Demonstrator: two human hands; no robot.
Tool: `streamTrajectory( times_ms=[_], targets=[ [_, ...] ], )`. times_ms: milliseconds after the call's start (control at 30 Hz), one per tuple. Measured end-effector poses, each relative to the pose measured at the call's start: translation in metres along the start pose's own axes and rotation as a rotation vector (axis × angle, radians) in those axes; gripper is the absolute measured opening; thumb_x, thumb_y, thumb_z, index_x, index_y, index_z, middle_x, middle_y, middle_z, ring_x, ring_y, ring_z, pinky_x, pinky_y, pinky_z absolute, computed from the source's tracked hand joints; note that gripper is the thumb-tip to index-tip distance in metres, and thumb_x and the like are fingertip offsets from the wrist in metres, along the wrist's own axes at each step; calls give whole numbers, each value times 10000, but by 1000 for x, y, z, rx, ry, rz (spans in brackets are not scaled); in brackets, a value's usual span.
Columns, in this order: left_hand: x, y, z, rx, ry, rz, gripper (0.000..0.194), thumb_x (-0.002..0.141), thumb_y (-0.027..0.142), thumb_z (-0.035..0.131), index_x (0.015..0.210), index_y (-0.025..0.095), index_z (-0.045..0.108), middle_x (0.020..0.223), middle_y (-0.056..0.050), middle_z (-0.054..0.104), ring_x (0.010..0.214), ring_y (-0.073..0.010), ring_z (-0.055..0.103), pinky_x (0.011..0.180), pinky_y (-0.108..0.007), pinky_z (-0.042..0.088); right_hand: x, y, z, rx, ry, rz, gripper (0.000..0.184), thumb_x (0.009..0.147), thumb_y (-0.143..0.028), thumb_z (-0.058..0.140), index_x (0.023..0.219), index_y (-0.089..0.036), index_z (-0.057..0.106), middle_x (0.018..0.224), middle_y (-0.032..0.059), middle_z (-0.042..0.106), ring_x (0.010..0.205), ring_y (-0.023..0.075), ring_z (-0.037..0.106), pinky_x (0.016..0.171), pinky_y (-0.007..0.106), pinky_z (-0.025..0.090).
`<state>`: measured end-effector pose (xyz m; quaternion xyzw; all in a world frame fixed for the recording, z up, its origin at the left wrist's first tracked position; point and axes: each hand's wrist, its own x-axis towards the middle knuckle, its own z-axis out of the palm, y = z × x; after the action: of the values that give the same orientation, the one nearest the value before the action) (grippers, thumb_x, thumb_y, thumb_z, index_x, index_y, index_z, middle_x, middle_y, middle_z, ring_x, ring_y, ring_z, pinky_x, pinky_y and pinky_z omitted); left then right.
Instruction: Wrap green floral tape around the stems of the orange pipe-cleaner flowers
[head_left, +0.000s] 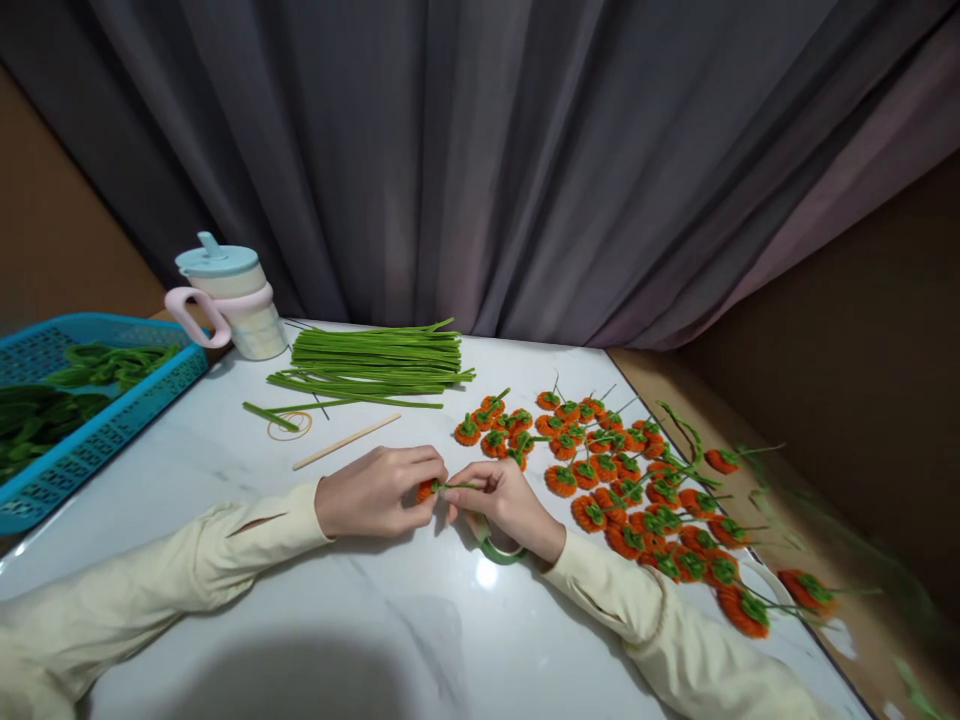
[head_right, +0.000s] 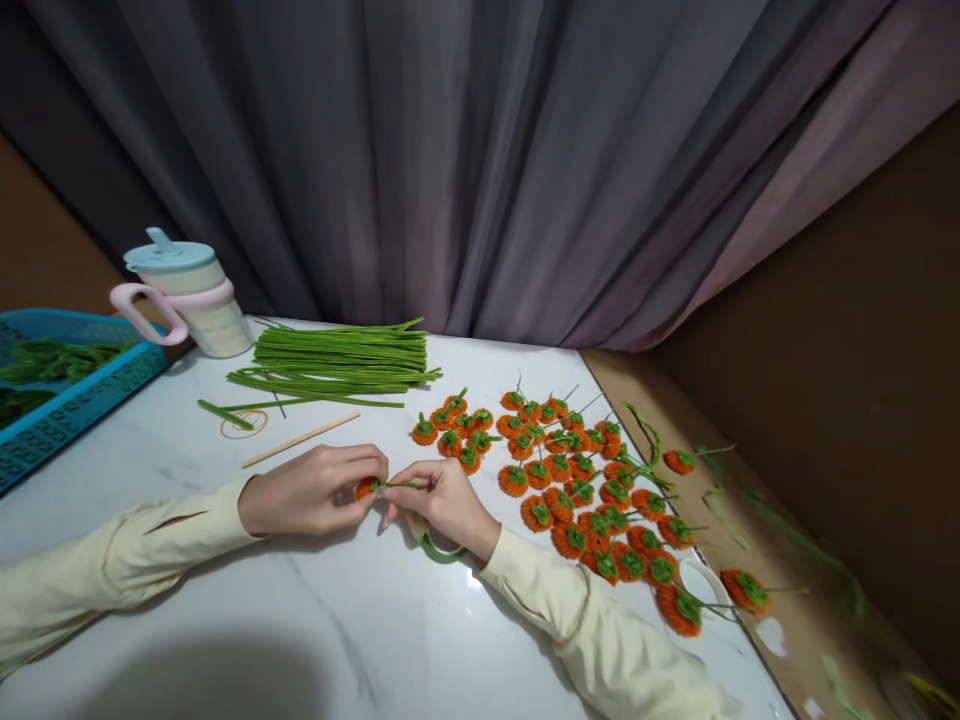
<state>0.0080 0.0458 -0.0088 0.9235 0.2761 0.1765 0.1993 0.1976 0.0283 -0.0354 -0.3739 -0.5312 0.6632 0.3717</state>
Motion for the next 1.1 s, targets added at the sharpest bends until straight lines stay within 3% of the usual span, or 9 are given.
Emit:
streamTrajectory(
  times_ms=[200,433,700,900,1100],
  targets=[
    [0,7,3,-38,10,-106,72,768,178,453,817,165,504,788,-35,533,630,-129,477,582,-221,361,0,-1,0,42,-20,-7,256,672,-346,718,698,-99,657,555,27,644,343,64,481,329,177,340],
    [1,8,4,-59,55,-100,86,754,134,430,729,158,508,746,-25,512,608,-112,465,579,-211,354,0,2,0,-8,-11,-10,290,686,-385,704,704,-100,650,579,33,653,365,59,468,358,184,354],
    [6,8,-5,-261,51,-219,101,684,112,479,726,152,562,733,1,564,600,-85,494,528,-156,367,1,2,3,45,-16,-1,274,654,-366,730,729,-133,606,595,16,668,538,127,619,566,246,481],
    [8,9,-8,-610,-102,-483,72,683,172,492,737,149,534,593,32,551,416,-72,506,410,-152,402,0,7,4,-42,6,-11,304,657,-403,718,726,-146,571,606,31,680,550,143,624,548,247,455],
    [8,4,-11,-758,-187,-570,83,707,209,516,763,152,538,586,35,561,446,-89,546,420,-168,452,0,9,4,-106,15,-38,311,663,-407,716,735,-138,580,610,32,672,495,106,569,482,209,404]
  ],
)
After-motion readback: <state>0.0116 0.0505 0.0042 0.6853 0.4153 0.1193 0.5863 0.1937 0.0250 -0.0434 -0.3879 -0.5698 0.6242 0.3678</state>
